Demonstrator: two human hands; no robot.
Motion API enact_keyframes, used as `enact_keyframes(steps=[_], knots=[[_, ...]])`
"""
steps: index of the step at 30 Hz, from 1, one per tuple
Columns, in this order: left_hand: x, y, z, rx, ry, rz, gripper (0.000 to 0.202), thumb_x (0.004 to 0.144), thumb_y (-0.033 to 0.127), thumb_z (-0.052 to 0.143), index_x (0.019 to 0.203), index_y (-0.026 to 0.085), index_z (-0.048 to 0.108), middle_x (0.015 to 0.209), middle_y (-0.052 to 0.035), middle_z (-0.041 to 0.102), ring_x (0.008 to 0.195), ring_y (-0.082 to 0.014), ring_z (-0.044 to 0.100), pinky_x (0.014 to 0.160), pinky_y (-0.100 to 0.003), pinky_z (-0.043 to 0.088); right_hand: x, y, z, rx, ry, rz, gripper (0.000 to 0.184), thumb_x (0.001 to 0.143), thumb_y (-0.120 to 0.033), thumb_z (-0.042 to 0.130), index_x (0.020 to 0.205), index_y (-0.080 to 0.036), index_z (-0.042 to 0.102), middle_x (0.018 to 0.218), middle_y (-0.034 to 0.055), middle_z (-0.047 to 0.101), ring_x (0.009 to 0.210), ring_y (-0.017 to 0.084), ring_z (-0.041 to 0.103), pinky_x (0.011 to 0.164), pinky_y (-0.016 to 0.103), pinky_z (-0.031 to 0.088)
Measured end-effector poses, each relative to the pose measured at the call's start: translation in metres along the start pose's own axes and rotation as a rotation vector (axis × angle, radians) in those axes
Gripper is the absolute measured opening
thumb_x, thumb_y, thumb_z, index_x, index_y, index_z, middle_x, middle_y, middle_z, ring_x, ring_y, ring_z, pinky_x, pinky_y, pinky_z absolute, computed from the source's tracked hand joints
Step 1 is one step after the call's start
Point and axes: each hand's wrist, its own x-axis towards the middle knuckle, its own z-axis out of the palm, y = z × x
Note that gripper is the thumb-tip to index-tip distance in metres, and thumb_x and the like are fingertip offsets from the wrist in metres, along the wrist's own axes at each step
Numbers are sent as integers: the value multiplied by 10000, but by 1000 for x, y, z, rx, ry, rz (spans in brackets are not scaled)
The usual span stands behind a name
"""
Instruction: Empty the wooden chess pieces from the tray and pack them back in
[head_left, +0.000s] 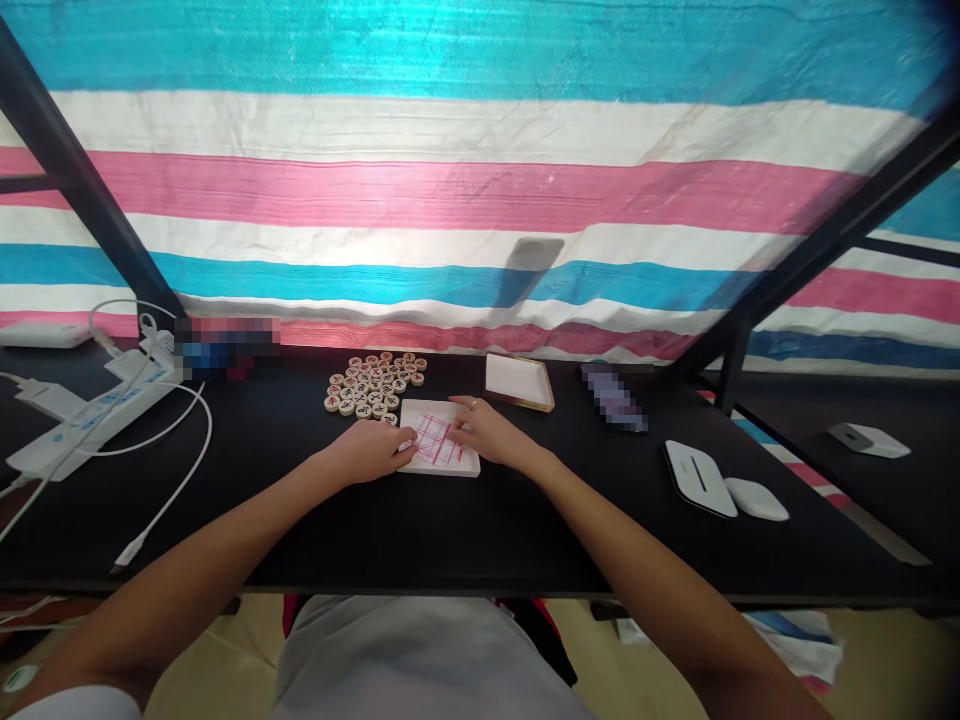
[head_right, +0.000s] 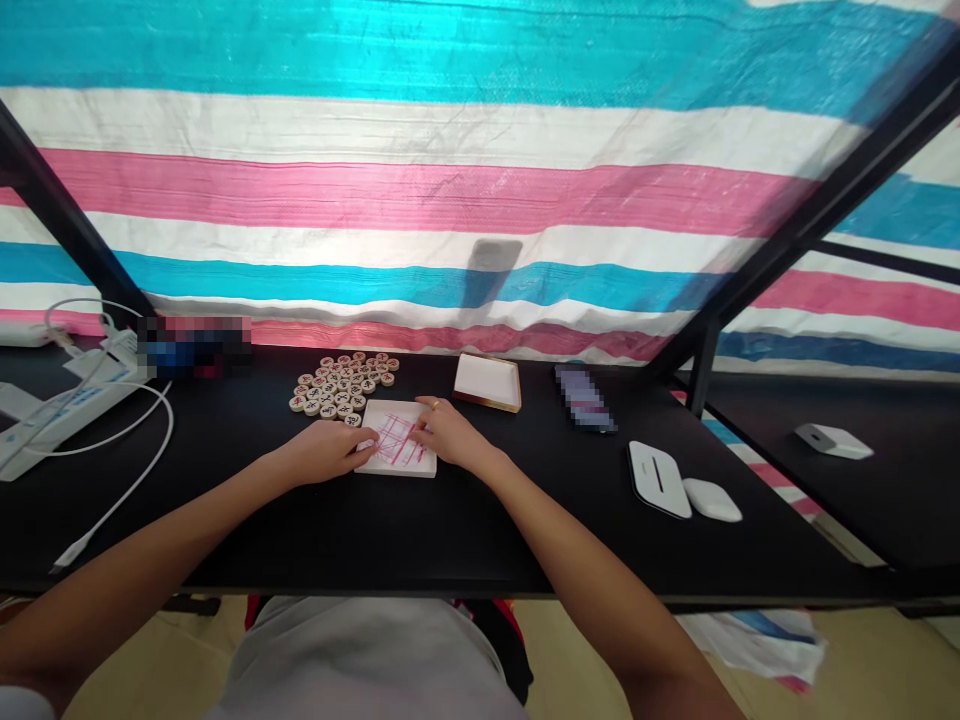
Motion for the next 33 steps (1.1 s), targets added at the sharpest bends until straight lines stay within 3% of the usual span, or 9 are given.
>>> enact_keyframes(steps=[3, 7, 10, 19, 33], knots=[[0, 0, -1, -6, 5, -14, 382, 948, 393, 341, 1080, 201, 645, 839, -88, 715, 772, -232, 678, 642, -277, 447, -1, 1, 1, 5, 53, -2, 107, 837, -238, 621, 850, -151, 681, 1340, 173, 507, 1221, 293, 505, 1029, 453, 400], [-1, 1, -4, -8, -4, -57, 427, 913, 495, 398, 1061, 190, 658, 865, -103, 719, 805, -269, 679, 650, -302, 450, -1, 3, 3, 17, 97, 8, 375, 775, -387, 694, 1076, -166, 660, 1378, 170, 469, 1224, 322, 500, 1044, 483, 391], [0, 1, -5, -29, -34, -99, 513, 874, 595, 419, 1051, 180, 664, 886, -121, 718, 819, -296, 675, 648, -318, 452, 0, 4, 4, 7, 63, 6, 450, 734, -420, 729, 1090, -152, 671, 1387, 185, 458, 1218, 341, 497, 1048, 495, 382], [1, 1, 0, -124, -61, -180, 572, 855, 617, 428, 1173, 186, 626, 1001, -133, 705, 905, -312, 660, 705, -333, 458, 1, 6, 7, 44, 61, -42, 403, 692, -455, 759, 980, -180, 701, 1371, 158, 471, 1220, 326, 490, 1033, 491, 390], [3, -2, 4, -175, -65, -174, 514, 866, 533, 434, 1233, 219, 608, 935, -95, 714, 884, -270, 661, 735, -309, 464, 4, 4, 12, 63, 73, -8, 168, 761, -280, 717, 901, -187, 715, 1351, 141, 494, 1194, 307, 513, 1024, 494, 387]])
